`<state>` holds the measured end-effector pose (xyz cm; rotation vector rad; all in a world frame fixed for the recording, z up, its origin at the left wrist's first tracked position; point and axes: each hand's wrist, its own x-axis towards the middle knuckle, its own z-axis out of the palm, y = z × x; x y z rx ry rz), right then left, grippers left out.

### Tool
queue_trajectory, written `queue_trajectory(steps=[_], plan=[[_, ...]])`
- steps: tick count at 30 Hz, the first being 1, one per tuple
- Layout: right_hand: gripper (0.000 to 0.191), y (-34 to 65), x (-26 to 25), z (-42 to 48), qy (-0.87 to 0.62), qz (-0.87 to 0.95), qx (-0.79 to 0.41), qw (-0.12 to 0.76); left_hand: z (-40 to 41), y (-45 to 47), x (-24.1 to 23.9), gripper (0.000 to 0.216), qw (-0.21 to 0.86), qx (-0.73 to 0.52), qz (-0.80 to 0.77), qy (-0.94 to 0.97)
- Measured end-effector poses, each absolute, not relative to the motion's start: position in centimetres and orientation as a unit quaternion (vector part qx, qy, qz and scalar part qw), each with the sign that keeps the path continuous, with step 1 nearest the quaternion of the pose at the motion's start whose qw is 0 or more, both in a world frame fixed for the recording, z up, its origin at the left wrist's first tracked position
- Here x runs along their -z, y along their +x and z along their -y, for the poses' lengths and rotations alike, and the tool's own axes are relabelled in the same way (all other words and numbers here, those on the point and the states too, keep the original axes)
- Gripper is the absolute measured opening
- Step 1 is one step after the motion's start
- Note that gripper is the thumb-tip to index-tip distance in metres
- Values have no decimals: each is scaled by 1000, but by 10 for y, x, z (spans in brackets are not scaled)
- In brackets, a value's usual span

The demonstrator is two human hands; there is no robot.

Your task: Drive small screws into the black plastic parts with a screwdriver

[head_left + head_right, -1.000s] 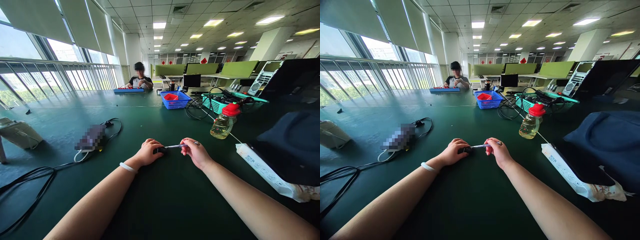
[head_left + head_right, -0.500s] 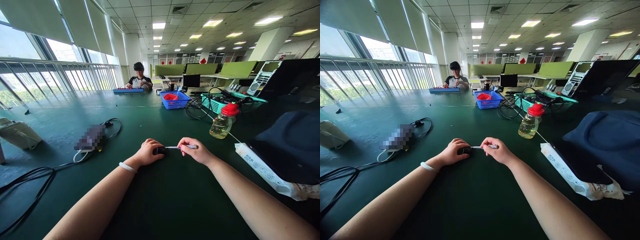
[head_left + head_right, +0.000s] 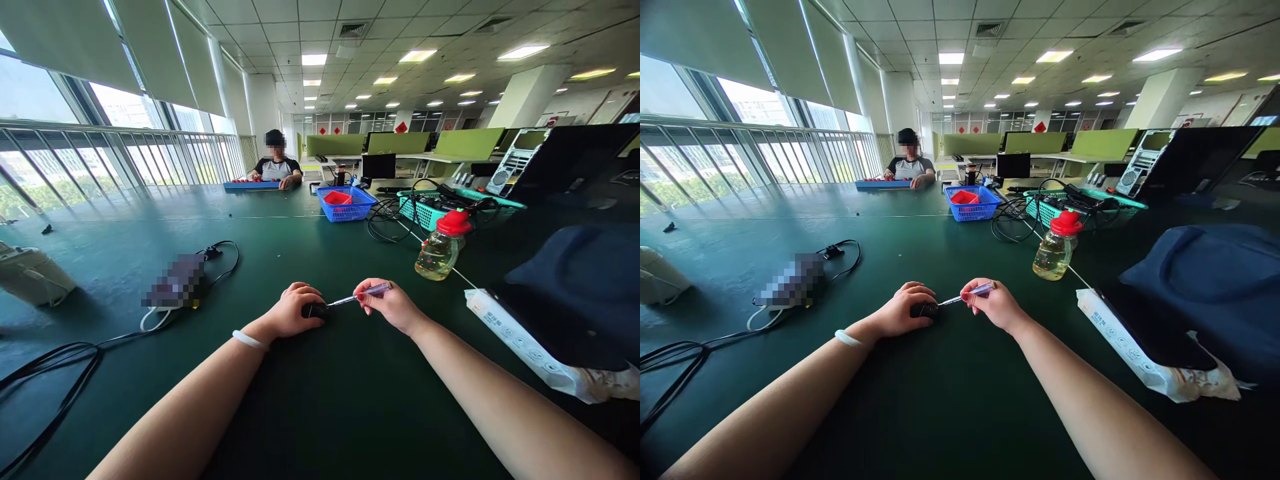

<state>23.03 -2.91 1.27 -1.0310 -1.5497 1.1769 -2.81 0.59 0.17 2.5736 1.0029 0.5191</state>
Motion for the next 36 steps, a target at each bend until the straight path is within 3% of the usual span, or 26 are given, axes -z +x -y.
queue_trajectory(steps=[13,29,36], plan=[[56,218,-7,31,-449,568,-483,492,-6,-32,-6,44,221,-148,-315,911],[49,216,-9,32,-439,591,-485,472,-8,-31,-4,42,218,-160,-313,910],[41,205,-29,53,-450,685,-367,439,-10,-32,-1,41,218,-169,-306,911]])
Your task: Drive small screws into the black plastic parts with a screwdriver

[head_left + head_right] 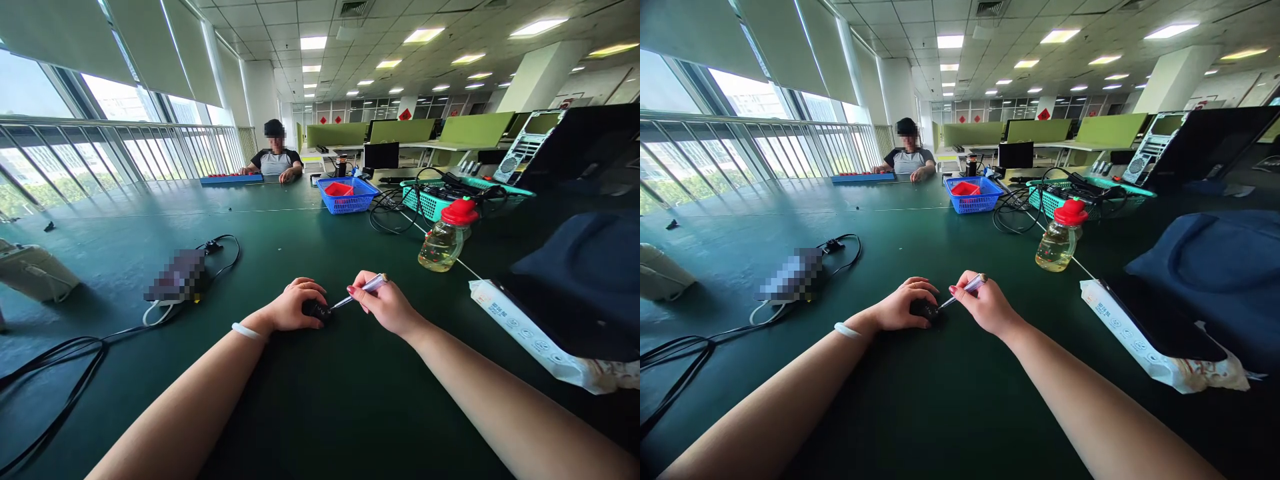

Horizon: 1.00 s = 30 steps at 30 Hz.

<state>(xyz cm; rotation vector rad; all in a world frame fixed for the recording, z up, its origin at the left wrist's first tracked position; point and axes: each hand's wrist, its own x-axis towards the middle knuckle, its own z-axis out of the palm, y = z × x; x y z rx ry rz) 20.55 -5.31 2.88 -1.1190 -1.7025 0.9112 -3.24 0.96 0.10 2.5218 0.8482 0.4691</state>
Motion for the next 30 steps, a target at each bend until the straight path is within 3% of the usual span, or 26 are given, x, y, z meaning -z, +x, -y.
queue_trajectory(steps=[5,13,23,30], plan=[[43,197,-26,58,-458,671,-351,466,-8,-32,-3,41,225,-164,-315,907],[46,209,-7,35,-435,520,-535,504,-8,-31,-3,41,226,-170,-306,909],[46,205,-1,34,-466,514,-467,549,-7,-31,-4,40,221,-166,-308,910],[87,205,9,30,-490,453,-415,618,-8,-32,-3,41,220,-166,-311,910]])
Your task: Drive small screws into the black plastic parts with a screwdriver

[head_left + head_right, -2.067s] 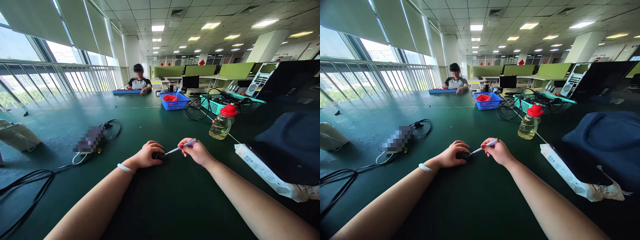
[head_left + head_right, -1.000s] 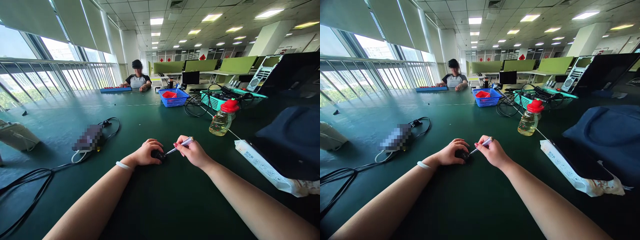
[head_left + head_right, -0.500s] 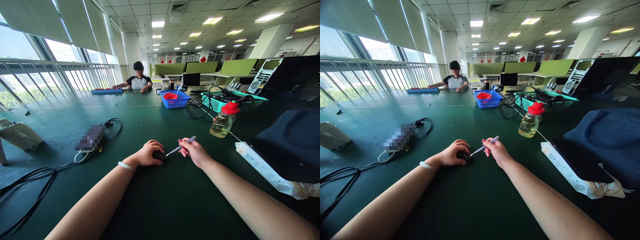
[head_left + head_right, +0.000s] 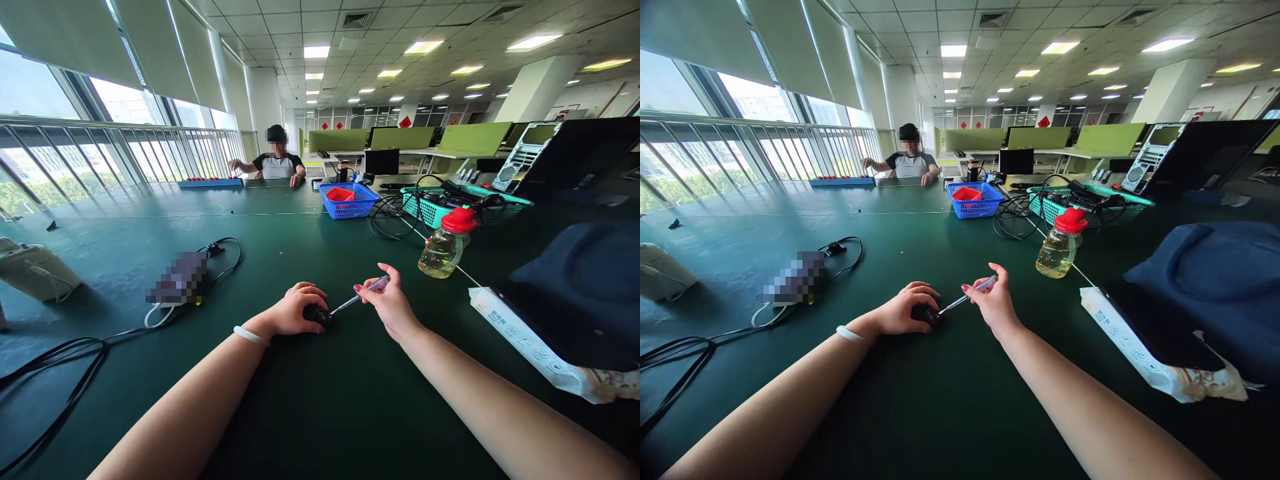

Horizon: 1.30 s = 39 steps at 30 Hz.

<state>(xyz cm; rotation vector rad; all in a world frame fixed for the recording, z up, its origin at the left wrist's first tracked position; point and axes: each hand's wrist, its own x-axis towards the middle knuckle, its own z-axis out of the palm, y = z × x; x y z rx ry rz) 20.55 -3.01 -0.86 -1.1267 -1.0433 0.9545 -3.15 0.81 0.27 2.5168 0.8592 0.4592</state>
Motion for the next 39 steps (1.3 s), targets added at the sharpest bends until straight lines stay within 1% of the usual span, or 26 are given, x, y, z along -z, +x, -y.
queue_trajectory(steps=[1,3,6,8,11,14,16,21,24,32,39], plan=[[88,205,9,30,-495,454,-408,618,-8,-31,-3,41,218,-165,-310,910],[84,206,7,30,-499,447,-408,620,-8,-31,-3,41,216,-166,-308,912],[64,207,3,31,-489,430,-439,619,-8,-32,-2,41,217,-170,-305,911],[52,208,0,32,-480,434,-469,601,-9,-32,-1,41,220,-172,-306,910],[45,207,-1,34,-464,454,-507,568,-9,-32,0,42,220,-173,-306,910],[41,205,0,34,-445,467,-520,560,-9,-32,-1,43,216,-167,-304,913],[40,206,1,33,-437,461,-516,575,-9,-32,-1,42,214,-165,-302,914],[46,212,0,27,-402,421,-462,669,-9,-32,-1,42,218,-166,-301,914],[49,216,-4,26,-386,417,-429,703,-9,-32,-1,42,223,-161,-302,913],[40,216,-9,30,-375,433,-429,698,-10,-32,-1,42,220,-163,-300,914],[39,214,-9,32,-381,467,-410,685,-9,-32,-1,42,221,-158,-306,912]])
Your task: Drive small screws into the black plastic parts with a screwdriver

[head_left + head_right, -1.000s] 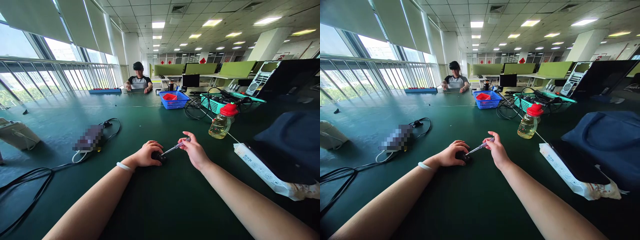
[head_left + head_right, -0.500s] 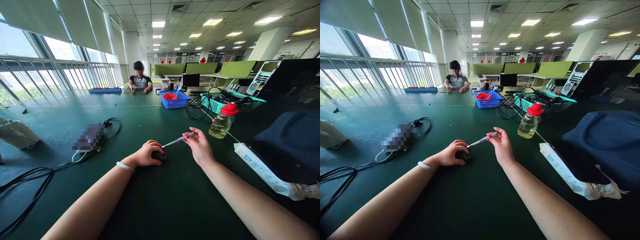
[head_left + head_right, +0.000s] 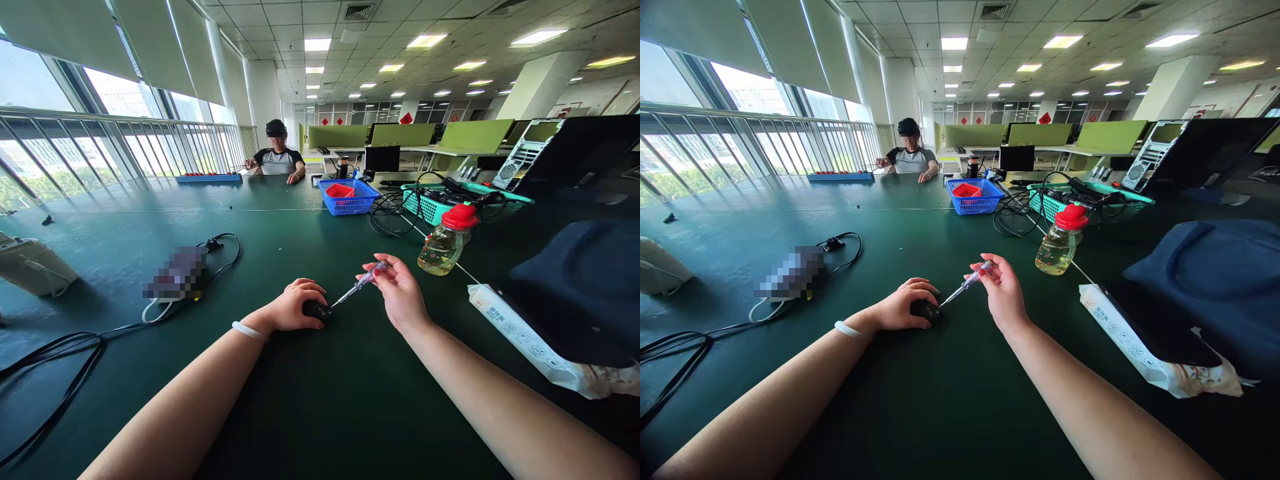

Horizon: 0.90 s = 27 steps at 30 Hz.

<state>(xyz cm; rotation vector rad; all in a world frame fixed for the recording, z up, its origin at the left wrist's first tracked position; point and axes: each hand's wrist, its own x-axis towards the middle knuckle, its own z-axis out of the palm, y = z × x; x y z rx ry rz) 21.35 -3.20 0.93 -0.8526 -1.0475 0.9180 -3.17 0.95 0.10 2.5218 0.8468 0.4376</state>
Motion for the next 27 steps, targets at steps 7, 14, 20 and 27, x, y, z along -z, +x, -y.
queue_trajectory(steps=[7,14,20,27], plan=[[36,211,-12,38,-384,531,-354,667,-10,-32,0,43,213,-162,-300,916],[24,201,-18,55,-368,620,-244,648,-9,-32,-2,42,218,-165,-302,913],[22,202,-14,55,-371,641,-209,638,-10,-32,0,43,213,-166,-298,916],[28,201,-16,55,-376,659,-220,613,-10,-32,0,43,217,-168,-298,914]])
